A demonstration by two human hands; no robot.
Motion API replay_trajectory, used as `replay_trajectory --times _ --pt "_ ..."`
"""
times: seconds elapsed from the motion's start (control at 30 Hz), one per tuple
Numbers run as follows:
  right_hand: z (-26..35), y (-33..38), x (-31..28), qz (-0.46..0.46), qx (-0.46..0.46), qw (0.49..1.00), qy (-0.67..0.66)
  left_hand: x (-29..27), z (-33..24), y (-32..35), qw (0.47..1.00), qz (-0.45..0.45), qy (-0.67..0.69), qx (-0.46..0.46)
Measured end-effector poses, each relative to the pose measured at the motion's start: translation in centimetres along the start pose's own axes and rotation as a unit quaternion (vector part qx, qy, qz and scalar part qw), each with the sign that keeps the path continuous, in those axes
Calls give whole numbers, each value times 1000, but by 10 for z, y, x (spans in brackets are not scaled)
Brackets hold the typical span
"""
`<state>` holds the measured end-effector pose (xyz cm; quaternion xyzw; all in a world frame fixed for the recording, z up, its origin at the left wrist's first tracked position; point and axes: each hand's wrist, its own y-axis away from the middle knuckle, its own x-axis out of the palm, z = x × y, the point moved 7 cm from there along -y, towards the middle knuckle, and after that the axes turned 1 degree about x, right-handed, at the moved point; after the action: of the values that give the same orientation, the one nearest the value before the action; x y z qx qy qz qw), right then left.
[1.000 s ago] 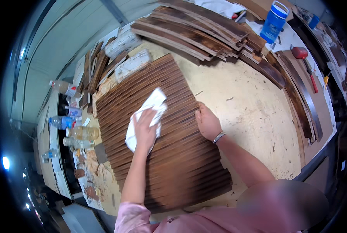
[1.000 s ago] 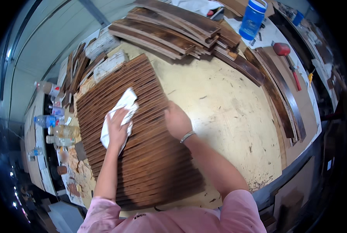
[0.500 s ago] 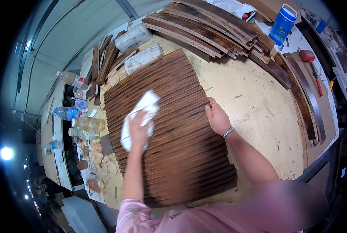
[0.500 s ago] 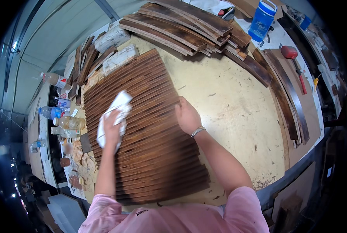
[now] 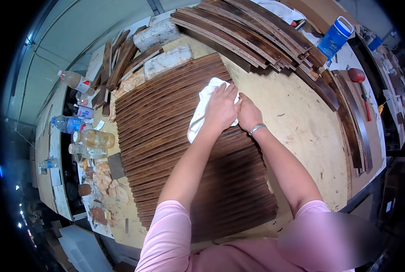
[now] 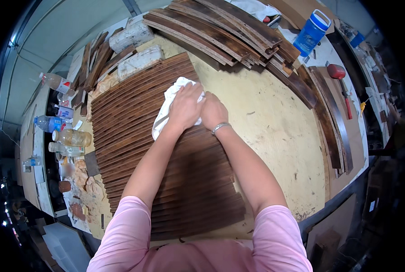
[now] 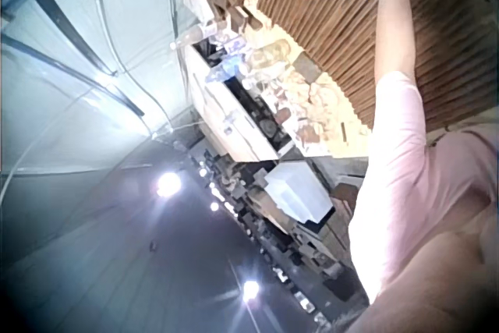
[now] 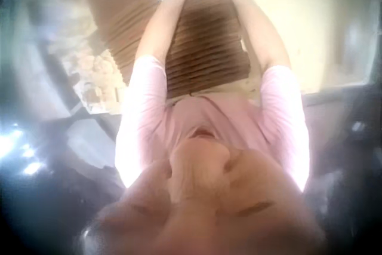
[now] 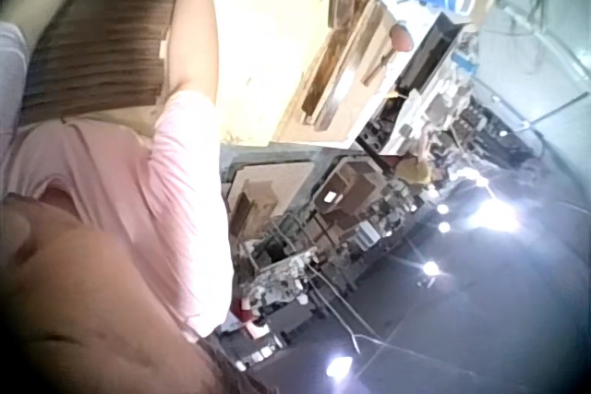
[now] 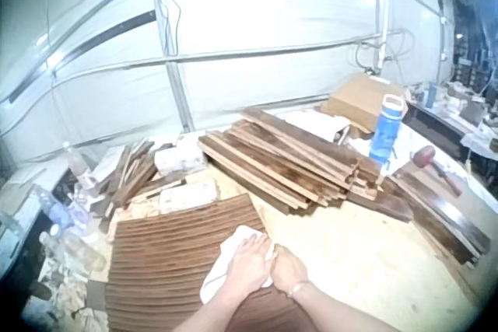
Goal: The person wipes a ribbed wooden panel with a white cloth, applies a liquid from a bottle to the cloth, and continues polishing the surface and edges of the wood.
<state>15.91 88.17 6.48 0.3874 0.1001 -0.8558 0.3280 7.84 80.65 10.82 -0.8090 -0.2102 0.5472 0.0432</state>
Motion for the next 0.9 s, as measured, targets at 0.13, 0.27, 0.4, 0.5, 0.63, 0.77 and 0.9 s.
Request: replay_trajectory --times 0.13,0.27,0.4,0.5,0.63,0.77,0.9 --pt "5 3 2 -20 -1 1000 12 -22 31 25 1000 12 23 -8" --pt "-3 0 -1 -63 -12 998 14 -55 71 63 995 -72 -16 -60" --pt "9 1 5 -58 -26 998 25 -13 24 2 997 -77 0 -17" --pt "10 3 6 -40 -14 998 44 0 8 -26 999 -40 30 9" --pt "4 1 -6 -53 -6 998 33 -45 75 33 996 -64 34 -48" --pt "-1 2 -7 -69 -8 997 26 -73 99 64 992 -72 -54 -93" --pt "10 1 2 -70 -22 997 33 -19 50 2 994 -107 -16 -4"
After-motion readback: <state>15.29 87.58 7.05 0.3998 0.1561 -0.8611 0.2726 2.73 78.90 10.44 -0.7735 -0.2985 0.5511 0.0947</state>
